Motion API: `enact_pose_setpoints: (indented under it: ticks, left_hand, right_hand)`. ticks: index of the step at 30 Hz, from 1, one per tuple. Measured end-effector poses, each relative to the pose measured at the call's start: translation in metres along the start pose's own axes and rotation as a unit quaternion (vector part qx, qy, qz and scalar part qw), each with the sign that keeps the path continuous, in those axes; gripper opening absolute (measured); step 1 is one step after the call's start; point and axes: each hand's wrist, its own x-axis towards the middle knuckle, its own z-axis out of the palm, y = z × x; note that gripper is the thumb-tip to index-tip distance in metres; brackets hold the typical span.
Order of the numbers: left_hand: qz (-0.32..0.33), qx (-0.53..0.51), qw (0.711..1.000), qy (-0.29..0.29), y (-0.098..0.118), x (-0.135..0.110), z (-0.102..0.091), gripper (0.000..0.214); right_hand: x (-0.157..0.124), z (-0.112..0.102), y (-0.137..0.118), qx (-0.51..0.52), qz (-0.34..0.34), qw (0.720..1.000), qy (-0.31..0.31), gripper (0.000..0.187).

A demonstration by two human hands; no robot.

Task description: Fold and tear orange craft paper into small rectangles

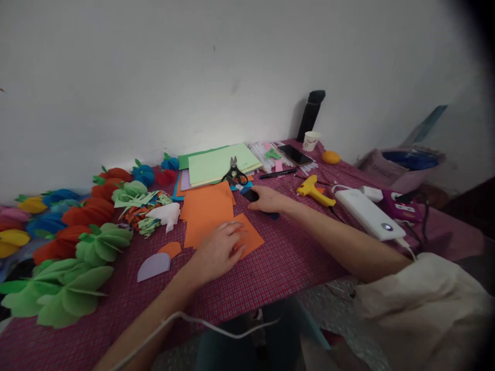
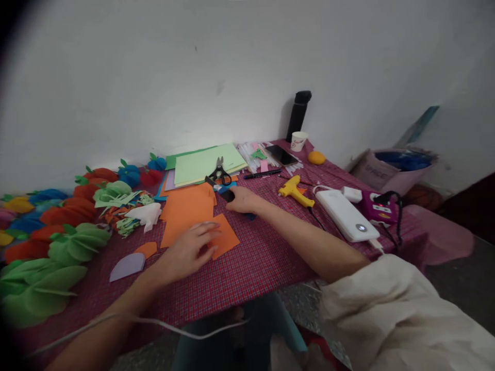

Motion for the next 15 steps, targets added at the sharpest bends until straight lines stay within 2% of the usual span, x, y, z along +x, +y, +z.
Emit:
enact_pose_setpoints:
  ticks: [2,6,9,11,15]
  left_hand:
    - [0.011,0.002,0.999,-0.035,0.0,0.007,0.001,0.034]
    - [0.02,-0.003,0.996,-0.084,-0.002,0.013,0.002,0.057]
    - [0.0,-0.003,0.996,-0.084,-0.007,0.014,0.007,0.06]
    - [-0.008,-0.001,0.997,-0.08,-0.01,0.015,0.01,0.058]
    - [-0.006,-0.004,0.996,-0.087,-0.015,0.016,0.013,0.054]
  right_hand:
    - [-0.017,-0.009,0.007,-0.048,-0.024,0.998,0.033,0.03]
    - [-0.076,-0.021,0.02,-0.043,-0.096,0.994,0.005,0.037]
    - [-0.113,-0.022,0.029,-0.021,-0.106,0.993,-0.037,0.052]
    - [-0.125,-0.021,0.033,-0.025,-0.114,0.991,-0.06,0.049]
    - [-0.131,-0.021,0.04,-0.057,-0.109,0.989,-0.08,0.041]
